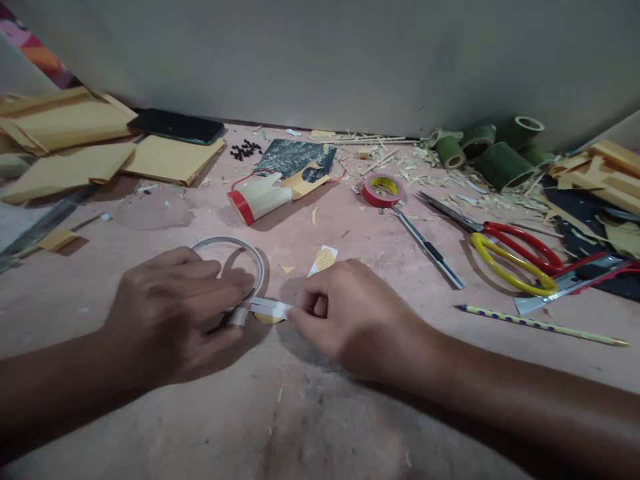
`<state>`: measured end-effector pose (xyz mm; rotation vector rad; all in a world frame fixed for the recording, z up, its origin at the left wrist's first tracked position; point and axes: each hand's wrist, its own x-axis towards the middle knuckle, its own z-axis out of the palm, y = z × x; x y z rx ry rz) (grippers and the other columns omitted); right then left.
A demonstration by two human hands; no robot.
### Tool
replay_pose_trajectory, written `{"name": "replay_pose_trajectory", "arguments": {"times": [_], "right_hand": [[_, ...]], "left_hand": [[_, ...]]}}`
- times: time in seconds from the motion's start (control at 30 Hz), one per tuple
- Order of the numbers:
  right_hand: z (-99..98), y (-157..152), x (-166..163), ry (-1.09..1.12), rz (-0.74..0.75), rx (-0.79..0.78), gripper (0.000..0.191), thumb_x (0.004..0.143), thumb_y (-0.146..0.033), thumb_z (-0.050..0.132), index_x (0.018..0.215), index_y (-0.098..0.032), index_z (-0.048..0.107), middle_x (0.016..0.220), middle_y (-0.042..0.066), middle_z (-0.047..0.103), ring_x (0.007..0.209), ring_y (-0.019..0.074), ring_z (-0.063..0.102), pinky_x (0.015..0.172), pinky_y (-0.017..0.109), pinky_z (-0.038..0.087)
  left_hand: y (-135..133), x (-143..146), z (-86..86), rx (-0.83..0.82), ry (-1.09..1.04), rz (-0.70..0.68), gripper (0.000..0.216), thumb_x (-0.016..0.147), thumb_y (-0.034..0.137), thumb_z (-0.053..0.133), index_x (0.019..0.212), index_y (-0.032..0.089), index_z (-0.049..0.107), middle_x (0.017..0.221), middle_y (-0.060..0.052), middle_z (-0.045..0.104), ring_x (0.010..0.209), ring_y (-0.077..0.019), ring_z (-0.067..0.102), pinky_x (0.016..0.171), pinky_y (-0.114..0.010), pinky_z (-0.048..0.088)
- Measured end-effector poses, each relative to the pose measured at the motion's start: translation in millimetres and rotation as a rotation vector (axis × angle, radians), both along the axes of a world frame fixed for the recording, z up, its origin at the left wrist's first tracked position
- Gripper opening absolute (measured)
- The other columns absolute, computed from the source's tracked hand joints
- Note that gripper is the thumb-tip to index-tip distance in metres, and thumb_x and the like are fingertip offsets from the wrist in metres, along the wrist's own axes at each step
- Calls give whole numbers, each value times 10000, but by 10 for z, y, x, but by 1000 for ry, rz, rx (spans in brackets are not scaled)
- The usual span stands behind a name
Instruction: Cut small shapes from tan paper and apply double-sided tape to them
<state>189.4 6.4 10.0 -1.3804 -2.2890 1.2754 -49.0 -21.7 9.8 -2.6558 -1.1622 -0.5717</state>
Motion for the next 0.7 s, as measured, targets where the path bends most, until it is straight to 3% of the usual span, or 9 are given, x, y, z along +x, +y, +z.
{"name": "replay_pose_trajectory", "arguments": {"times": [0.7], "right_hand": [[64,6,-52,-67,12,40,241,823,-237,630,586,-195,623,507,-40,518,487,94,446,464,252,247]], "left_hand": [[2,6,11,-13,50,-14,128,746,190,665,655,221,581,590,40,547,542,-154,488,649,-388,357]]}}
